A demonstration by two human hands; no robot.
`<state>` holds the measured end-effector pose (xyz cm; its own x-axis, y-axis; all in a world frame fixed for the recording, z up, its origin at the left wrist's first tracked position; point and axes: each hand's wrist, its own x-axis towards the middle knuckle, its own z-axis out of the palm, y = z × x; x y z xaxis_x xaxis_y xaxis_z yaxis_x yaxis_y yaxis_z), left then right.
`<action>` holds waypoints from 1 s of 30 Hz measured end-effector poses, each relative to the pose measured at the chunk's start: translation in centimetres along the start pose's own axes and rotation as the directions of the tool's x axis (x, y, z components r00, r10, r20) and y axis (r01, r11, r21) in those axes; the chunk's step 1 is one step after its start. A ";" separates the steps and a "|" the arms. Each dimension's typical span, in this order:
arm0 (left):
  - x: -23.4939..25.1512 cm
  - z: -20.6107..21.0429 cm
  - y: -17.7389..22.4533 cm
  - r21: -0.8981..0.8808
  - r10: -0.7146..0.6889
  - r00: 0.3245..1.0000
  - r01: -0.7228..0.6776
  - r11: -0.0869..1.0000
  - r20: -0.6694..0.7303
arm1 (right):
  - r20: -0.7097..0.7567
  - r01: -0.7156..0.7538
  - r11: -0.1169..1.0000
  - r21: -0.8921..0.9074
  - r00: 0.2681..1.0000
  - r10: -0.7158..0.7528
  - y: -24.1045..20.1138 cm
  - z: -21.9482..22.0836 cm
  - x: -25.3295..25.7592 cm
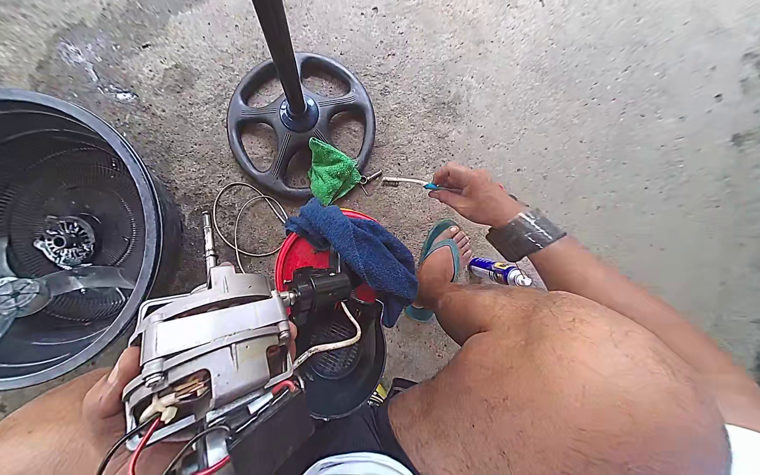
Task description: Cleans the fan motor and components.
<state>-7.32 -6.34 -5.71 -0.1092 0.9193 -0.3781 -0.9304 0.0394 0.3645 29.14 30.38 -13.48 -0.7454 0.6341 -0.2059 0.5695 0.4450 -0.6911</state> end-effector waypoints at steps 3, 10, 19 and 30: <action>0.4 4.1 -0.4 0.089 0.112 0.994 -0.111 0.990 -0.004 | 0.226 0.140 0.978 0.155 0.959 -0.173 -5.1 -1.6 -1.3; 1.4 8.0 -2.2 -0.045 0.125 0.981 -0.120 0.992 0.148 | 0.030 0.071 0.980 0.185 0.997 -0.078 -2.7 -0.2 -4.1; 1.6 10.0 -3.9 -0.018 0.196 0.980 -0.196 0.980 0.032 | -0.195 -0.306 0.878 -0.368 0.949 0.249 -2.8 -8.4 -9.3; 2.5 11.6 -4.8 -0.049 0.170 0.984 -0.172 0.984 -0.051 | -0.258 0.257 0.956 0.140 0.942 -0.215 -28.3 1.5 -15.5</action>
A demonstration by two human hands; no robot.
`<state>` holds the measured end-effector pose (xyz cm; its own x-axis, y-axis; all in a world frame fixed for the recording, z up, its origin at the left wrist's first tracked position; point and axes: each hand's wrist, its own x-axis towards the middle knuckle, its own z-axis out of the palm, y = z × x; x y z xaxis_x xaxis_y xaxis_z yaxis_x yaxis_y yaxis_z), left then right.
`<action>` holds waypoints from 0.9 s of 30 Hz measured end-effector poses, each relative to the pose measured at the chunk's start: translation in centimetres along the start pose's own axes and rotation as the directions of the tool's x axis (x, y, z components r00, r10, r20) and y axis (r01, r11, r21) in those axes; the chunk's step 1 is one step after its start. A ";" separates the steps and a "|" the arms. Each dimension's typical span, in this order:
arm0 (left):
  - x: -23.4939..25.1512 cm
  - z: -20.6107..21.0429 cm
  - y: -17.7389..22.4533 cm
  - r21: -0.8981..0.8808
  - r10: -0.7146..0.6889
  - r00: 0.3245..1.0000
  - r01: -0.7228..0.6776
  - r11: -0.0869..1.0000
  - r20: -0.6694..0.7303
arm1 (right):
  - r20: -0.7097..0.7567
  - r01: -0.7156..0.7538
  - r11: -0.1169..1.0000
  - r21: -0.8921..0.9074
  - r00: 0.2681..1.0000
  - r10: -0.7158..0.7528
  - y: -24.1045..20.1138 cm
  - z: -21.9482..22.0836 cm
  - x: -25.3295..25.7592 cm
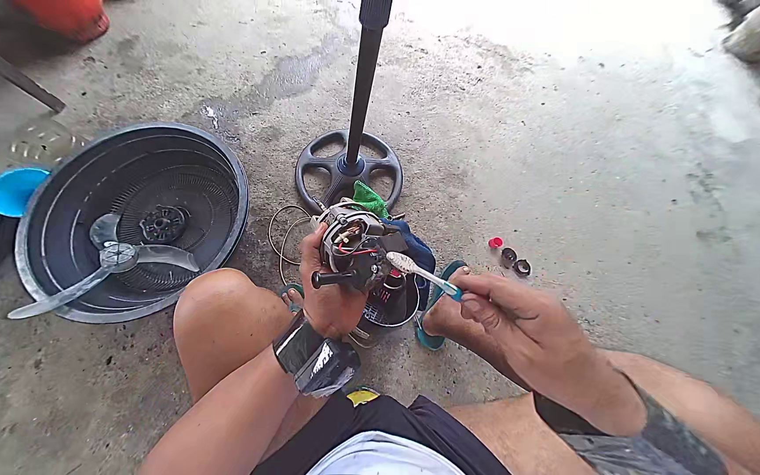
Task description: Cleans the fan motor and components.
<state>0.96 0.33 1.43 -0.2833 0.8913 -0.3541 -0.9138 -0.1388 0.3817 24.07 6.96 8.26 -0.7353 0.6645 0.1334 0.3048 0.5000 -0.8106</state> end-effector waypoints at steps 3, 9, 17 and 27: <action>-0.5 0.0 -0.3 -0.028 -0.019 1.000 0.018 0.999 -0.008 | -0.136 -0.033 0.999 0.039 0.990 0.038 0.3 4.0 -1.7; -0.8 0.4 -0.9 -0.020 -0.042 0.998 0.041 0.999 -0.036 | -0.277 -0.034 0.999 -0.026 0.961 0.025 1.1 6.3 -3.5; -1.3 -0.1 -1.4 -0.012 -0.011 1.000 0.011 1.000 0.006 | -0.250 0.028 0.997 -0.065 0.967 -0.044 1.3 5.3 -3.9; -0.9 -1.0 -1.6 -0.029 -0.001 0.992 0.005 1.000 0.130 | -0.172 0.022 0.999 0.041 0.985 -0.015 3.0 3.9 -4.6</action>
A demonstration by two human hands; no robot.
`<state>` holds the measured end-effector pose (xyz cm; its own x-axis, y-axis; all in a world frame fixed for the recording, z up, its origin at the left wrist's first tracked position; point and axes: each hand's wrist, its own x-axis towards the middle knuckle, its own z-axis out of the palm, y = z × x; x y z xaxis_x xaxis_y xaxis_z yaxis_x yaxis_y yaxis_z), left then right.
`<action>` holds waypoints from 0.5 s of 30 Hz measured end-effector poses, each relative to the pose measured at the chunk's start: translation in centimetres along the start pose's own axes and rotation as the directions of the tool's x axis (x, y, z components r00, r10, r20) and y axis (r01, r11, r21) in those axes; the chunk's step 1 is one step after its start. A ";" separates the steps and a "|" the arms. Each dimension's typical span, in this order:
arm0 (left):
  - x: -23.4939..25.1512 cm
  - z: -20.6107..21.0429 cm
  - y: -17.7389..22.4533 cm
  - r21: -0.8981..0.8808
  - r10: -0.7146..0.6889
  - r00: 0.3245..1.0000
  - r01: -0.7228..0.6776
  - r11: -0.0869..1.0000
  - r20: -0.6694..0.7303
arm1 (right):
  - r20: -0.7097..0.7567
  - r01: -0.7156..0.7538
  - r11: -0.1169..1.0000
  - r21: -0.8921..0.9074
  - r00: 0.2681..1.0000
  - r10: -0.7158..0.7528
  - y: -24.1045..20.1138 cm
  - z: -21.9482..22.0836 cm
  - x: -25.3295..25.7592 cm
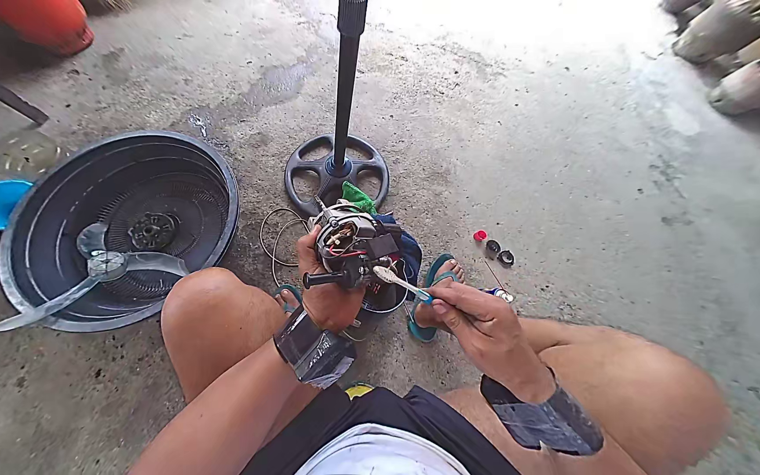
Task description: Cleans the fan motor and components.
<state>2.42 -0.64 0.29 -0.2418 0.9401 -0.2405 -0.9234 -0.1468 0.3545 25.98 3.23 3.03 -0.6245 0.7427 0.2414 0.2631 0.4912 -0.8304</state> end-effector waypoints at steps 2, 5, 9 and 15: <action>-0.1 0.0 0.5 -0.015 -0.026 0.999 0.025 1.000 -0.030 | -0.040 -0.087 0.991 0.103 0.995 0.092 1.0 -1.9 -0.8; 0.0 -0.3 0.8 -0.034 -0.023 0.999 0.022 0.999 -0.028 | -0.117 -0.129 0.946 0.297 0.979 0.170 1.3 -3.8 -1.3; 0.0 -0.7 0.5 -0.041 -0.003 0.998 0.005 0.999 0.057 | -0.227 -0.015 0.920 0.392 0.967 0.113 -0.5 -2.5 0.5; -0.3 -0.4 0.7 -0.033 -0.048 0.998 0.049 0.998 0.046 | -0.079 -0.067 0.941 0.330 0.992 0.099 -0.3 -0.9 2.0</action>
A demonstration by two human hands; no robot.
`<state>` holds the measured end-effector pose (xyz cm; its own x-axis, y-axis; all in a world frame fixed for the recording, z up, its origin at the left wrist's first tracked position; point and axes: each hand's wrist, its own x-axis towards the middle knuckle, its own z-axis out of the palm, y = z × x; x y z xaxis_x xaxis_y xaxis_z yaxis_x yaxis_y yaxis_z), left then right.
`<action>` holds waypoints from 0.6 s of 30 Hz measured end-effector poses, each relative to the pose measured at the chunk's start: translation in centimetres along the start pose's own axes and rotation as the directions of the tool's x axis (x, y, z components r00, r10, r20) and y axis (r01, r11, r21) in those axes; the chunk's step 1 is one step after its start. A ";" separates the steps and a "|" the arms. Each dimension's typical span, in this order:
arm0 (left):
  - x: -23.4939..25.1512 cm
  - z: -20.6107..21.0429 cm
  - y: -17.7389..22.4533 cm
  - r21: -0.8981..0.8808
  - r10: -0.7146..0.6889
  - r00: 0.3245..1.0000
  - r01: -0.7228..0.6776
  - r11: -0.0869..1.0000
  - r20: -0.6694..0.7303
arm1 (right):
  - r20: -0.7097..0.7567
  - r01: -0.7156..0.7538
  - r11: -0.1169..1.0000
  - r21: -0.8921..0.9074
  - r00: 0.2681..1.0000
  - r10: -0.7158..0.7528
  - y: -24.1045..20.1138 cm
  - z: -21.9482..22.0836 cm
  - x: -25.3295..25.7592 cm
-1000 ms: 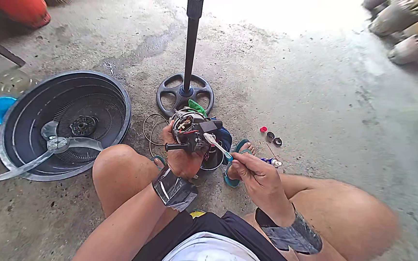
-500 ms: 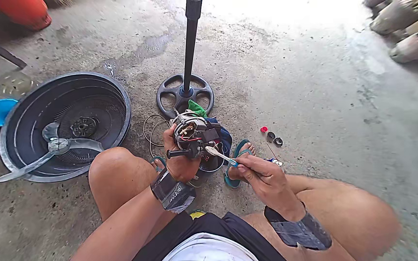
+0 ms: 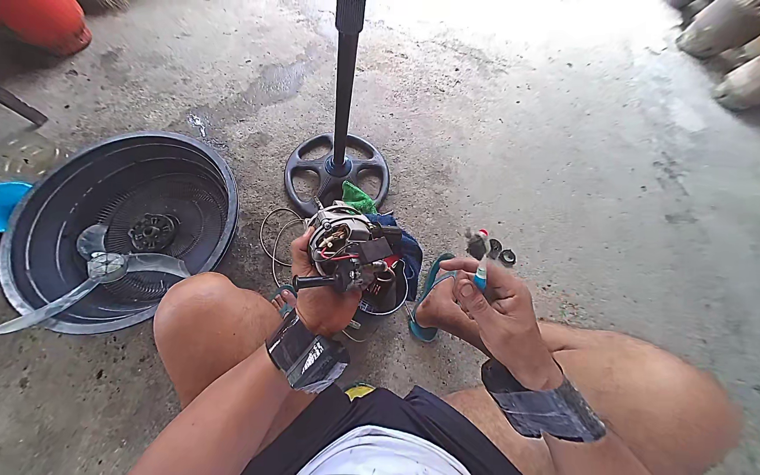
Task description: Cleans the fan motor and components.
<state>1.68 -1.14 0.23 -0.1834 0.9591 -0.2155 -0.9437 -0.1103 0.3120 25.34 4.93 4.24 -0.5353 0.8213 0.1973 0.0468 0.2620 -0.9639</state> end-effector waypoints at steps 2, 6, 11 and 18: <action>-0.2 -0.1 0.2 0.005 -0.019 1.000 0.019 1.000 -0.008 | 0.027 0.010 0.998 -0.065 1.000 -0.008 0.1 -0.3 -0.1; -0.4 0.3 0.7 0.023 -0.075 0.990 0.078 0.997 -0.115 | 0.093 0.154 0.954 -0.257 0.987 -0.134 -0.1 -0.1 0.5; -0.5 1.0 0.8 0.027 -0.108 0.978 0.114 0.993 -0.177 | 0.191 0.276 0.825 -0.493 0.960 -0.206 1.8 0.2 2.4; -0.4 1.2 0.5 0.015 -0.087 0.982 0.091 0.996 -0.170 | 0.288 0.417 0.719 -0.557 0.908 -0.304 0.7 -0.2 4.1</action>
<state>1.64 -1.24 1.54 -0.1450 0.9067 -0.3961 -0.9522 -0.0191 0.3050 23.39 8.57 4.43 -0.7429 0.5207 0.4206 0.2801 0.8125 -0.5112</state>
